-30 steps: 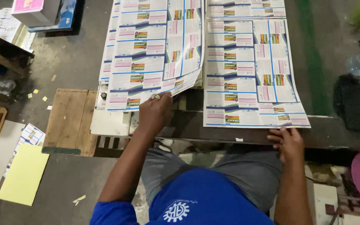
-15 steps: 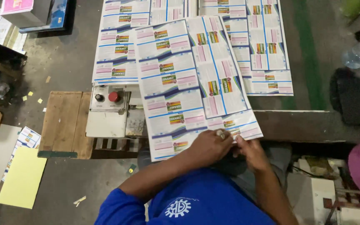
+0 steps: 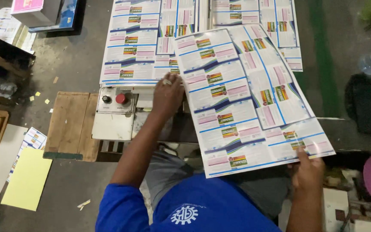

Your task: The person sits and sorts through a stack of printed paper sheets, flipping them one by one from a pile on the left to a pile on the right. They handle the papers by hand, separating them and organizing them into a new stack.

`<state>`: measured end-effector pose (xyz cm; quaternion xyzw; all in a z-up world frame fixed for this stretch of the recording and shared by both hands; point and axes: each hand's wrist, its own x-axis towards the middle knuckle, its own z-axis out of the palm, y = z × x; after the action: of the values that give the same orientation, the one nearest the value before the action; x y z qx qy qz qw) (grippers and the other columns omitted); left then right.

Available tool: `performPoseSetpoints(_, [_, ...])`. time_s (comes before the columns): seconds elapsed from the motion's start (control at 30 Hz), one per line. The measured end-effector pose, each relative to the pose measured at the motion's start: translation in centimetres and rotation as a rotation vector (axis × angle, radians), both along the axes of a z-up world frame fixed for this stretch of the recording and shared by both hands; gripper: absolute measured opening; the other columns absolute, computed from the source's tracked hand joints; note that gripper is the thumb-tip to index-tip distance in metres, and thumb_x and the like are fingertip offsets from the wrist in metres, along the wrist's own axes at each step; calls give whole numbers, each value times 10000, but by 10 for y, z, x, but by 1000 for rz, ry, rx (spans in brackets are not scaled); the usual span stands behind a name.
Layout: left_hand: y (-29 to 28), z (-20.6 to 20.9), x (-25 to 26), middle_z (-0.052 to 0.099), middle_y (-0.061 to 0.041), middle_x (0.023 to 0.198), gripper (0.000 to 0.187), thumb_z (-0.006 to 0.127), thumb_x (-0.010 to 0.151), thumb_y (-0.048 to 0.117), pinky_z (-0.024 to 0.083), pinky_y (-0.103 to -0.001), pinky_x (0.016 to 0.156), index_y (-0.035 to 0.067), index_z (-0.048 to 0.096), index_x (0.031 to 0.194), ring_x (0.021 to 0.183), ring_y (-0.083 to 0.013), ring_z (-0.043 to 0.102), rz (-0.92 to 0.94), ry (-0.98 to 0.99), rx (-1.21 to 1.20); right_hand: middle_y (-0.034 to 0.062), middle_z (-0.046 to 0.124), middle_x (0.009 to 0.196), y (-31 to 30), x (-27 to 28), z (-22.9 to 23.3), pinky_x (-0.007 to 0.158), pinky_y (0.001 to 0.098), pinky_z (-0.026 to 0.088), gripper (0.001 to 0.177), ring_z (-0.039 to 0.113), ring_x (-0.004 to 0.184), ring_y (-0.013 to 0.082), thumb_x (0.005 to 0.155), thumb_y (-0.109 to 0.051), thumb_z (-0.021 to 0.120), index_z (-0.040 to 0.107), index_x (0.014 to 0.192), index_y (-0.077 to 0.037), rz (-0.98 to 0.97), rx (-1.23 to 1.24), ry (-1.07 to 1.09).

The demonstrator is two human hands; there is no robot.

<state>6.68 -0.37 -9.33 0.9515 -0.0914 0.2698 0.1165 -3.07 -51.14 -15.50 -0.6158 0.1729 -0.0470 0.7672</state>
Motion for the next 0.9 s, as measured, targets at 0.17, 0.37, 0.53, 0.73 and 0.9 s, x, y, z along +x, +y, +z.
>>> performPoseSetpoints(0.17, [34, 8, 26, 495, -283, 1508, 678, 687, 970, 410, 318, -571, 1149, -21, 478, 1450, 1419, -464, 417, 93, 43, 74, 70, 688, 1098, -17, -24, 21, 583, 291, 498, 226, 655, 834, 151, 1067, -77, 623, 603, 1285, -22, -75, -26, -32])
performPoseSetpoints(0.37, [29, 25, 23, 457, -292, 1526, 896, 647, 961, 630, 270, -615, 1148, -52, 413, 1494, 1439, -458, 379, 135, 177, 121, 80, 681, 1116, -48, -43, 7, 589, 295, 496, 225, 656, 848, 161, 1089, -68, 607, 592, 1304, -5, -149, -106, 39])
performPoseSetpoints(0.53, [22, 37, -2, 543, -257, 1450, 908, 683, 867, 655, 306, -595, 1142, -31, 487, 1428, 1390, -421, 466, 142, 244, 135, 70, 688, 1128, -59, -50, -2, 587, 294, 503, 259, 663, 853, 158, 1067, -70, 601, 596, 1322, -20, -199, -173, 108])
performPoseSetpoints(0.73, [34, 24, -19, 610, -234, 1435, 809, 749, 921, 587, 343, -557, 1213, -2, 537, 1434, 1392, -384, 550, 93, 266, 163, 110, 679, 1138, -55, -51, -20, 594, 315, 488, 253, 642, 828, 179, 1079, -68, 617, 589, 1316, 14, -141, -187, 40])
performPoseSetpoints(0.9, [17, 65, -35, 560, -302, 1374, 951, 822, 661, 508, 357, -606, 1054, -55, 534, 1371, 1325, -477, 502, 42, 205, 196, 66, 698, 1091, -29, -18, -31, 588, 285, 519, 254, 664, 830, 145, 1032, -90, 631, 610, 1277, -26, 1, -35, 29])
